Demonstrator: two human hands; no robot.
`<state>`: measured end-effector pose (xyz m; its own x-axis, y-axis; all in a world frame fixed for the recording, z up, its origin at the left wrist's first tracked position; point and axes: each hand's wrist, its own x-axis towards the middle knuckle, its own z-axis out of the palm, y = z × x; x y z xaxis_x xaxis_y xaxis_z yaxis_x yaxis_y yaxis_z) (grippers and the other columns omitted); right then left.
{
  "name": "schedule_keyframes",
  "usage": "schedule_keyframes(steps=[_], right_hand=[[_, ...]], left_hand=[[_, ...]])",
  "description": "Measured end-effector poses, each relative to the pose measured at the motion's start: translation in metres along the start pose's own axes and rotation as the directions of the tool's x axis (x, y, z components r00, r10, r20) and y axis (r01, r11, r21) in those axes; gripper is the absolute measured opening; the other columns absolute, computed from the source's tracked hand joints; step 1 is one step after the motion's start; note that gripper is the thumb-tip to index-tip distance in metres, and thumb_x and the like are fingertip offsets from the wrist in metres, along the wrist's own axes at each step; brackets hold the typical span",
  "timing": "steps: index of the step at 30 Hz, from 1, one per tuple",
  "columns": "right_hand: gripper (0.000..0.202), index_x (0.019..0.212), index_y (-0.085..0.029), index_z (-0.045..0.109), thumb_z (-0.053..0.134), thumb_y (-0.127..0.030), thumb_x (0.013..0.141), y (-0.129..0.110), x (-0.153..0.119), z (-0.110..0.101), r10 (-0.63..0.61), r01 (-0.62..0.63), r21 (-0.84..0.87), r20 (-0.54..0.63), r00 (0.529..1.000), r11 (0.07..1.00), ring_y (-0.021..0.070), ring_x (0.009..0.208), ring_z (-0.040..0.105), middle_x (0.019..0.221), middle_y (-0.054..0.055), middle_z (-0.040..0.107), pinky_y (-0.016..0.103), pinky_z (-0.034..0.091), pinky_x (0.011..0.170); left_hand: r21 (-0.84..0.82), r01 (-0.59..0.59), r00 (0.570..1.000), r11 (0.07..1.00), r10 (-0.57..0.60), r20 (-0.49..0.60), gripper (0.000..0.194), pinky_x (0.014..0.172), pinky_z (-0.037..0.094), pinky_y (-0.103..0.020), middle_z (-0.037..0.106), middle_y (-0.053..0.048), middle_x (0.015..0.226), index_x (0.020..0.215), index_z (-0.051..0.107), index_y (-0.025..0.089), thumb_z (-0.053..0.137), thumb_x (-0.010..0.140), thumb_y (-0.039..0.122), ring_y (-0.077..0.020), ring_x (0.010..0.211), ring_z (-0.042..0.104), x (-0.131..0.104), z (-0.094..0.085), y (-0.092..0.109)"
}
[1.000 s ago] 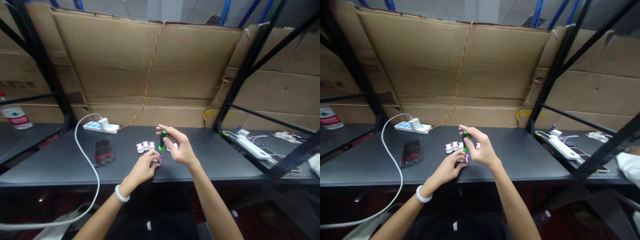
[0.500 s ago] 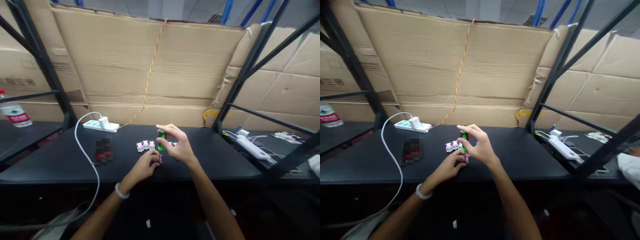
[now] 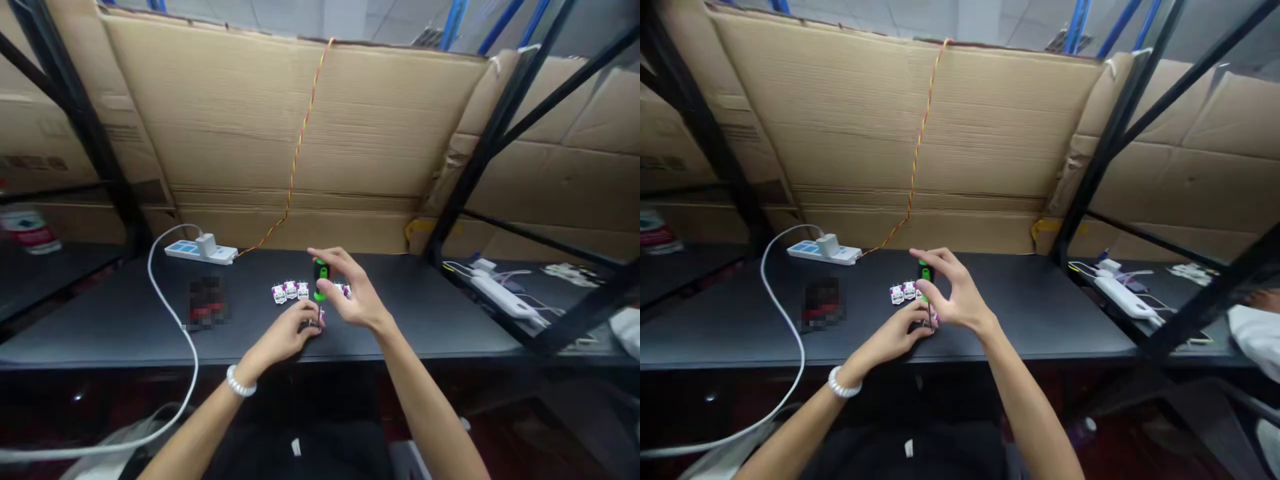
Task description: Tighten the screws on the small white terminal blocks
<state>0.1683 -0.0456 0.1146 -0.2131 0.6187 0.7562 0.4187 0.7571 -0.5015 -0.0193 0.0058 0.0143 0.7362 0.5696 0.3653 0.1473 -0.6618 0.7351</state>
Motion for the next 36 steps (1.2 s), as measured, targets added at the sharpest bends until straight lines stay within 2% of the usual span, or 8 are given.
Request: schedule_keyframes(steps=[3,7,13,17,22,26,31,36], right_hand=[[0.046,0.149,-0.028,0.062,0.059,-0.026,0.103,0.001,-0.002,-0.001,0.021,-0.023,0.083,0.030,0.999,0.996,0.0222,0.109,0.072,0.129,0.010,0.073,0.040,0.061,0.094],[0.035,0.127,-0.025,0.076,0.079,-0.033,0.092,0.001,-0.002,-0.001,-0.024,0.015,-0.105,-0.086,0.996,0.994,0.0190,0.087,0.067,0.103,0.006,0.072,0.035,0.061,0.080],[0.046,0.150,-0.026,0.061,0.057,-0.025,0.104,0.001,-0.002,-0.001,-0.060,0.060,-0.029,0.005,0.998,0.998,0.0221,0.106,0.072,0.128,0.011,0.073,0.041,0.061,0.095],[0.036,0.131,-0.028,0.074,0.076,-0.031,0.095,0.000,-0.002,0.000,-0.060,0.046,-0.164,-0.080,0.995,0.985,0.0210,0.093,0.070,0.109,0.008,0.073,0.037,0.063,0.087],[0.049,0.155,-0.029,0.056,0.055,-0.025,0.106,-0.003,-0.003,-0.002,-0.062,0.064,-0.049,0.051,0.997,0.997,0.0244,0.121,0.071,0.141,0.012,0.070,0.045,0.059,0.108],[0.035,0.128,-0.028,0.076,0.080,-0.037,0.094,-0.002,-0.002,-0.003,-0.062,0.045,-0.196,-0.083,0.995,0.980,0.0196,0.086,0.070,0.104,0.007,0.074,0.035,0.063,0.082],[0.045,0.148,-0.028,0.063,0.063,-0.033,0.103,0.000,-0.004,-0.007,-0.022,0.023,-0.073,0.014,1.000,0.997,0.0241,0.115,0.071,0.135,0.012,0.069,0.039,0.062,0.093],[0.036,0.128,-0.026,0.076,0.080,-0.035,0.093,0.000,-0.005,-0.011,-0.016,0.000,-0.171,-0.089,0.996,0.985,0.0192,0.086,0.069,0.102,0.006,0.073,0.034,0.062,0.080]], left_hand=[[-0.001,0.005,1.000,1.000,-0.005,0.015,0.009,0.108,0.052,-0.038,0.064,-0.007,0.114,0.095,0.075,0.020,0.069,0.094,0.014,-0.0233,0.110,0.065,0.000,0.000,-0.002],[0.005,0.029,1.000,1.000,-0.029,-0.004,0.012,0.108,0.052,-0.038,0.065,-0.006,0.115,0.095,0.075,0.020,0.071,0.091,0.010,-0.0224,0.109,0.065,-0.001,0.001,-0.005],[0.019,0.020,1.000,1.000,-0.020,-0.008,0.012,0.107,0.052,-0.039,0.065,-0.006,0.112,0.093,0.075,0.020,0.071,0.090,0.009,-0.0231,0.109,0.065,-0.001,0.001,-0.003],[0.033,0.028,1.000,0.999,-0.027,-0.011,0.012,0.108,0.052,-0.039,0.065,-0.006,0.113,0.094,0.076,0.021,0.072,0.090,0.010,-0.0236,0.111,0.064,0.000,0.001,-0.002],[0.046,0.024,1.000,0.999,-0.024,-0.004,0.012,0.109,0.052,-0.040,0.065,-0.006,0.113,0.094,0.075,0.021,0.071,0.090,0.010,-0.0244,0.112,0.064,0.000,0.001,-0.002],[0.040,0.020,1.000,0.999,-0.019,-0.014,0.012,0.110,0.051,-0.042,0.066,-0.007,0.114,0.098,0.074,0.021,0.070,0.091,0.012,-0.0248,0.112,0.063,-0.001,0.001,-0.002],[0.037,0.031,0.999,0.999,-0.031,-0.009,0.013,0.110,0.050,-0.040,0.065,-0.006,0.116,0.097,0.073,0.021,0.070,0.090,0.011,-0.0245,0.113,0.063,0.000,0.001,0.000],[0.037,0.013,1.000,0.999,-0.013,-0.008,0.011,0.110,0.051,-0.042,0.065,-0.007,0.114,0.096,0.073,0.021,0.069,0.091,0.012,-0.0248,0.111,0.063,0.000,0.001,0.001]])
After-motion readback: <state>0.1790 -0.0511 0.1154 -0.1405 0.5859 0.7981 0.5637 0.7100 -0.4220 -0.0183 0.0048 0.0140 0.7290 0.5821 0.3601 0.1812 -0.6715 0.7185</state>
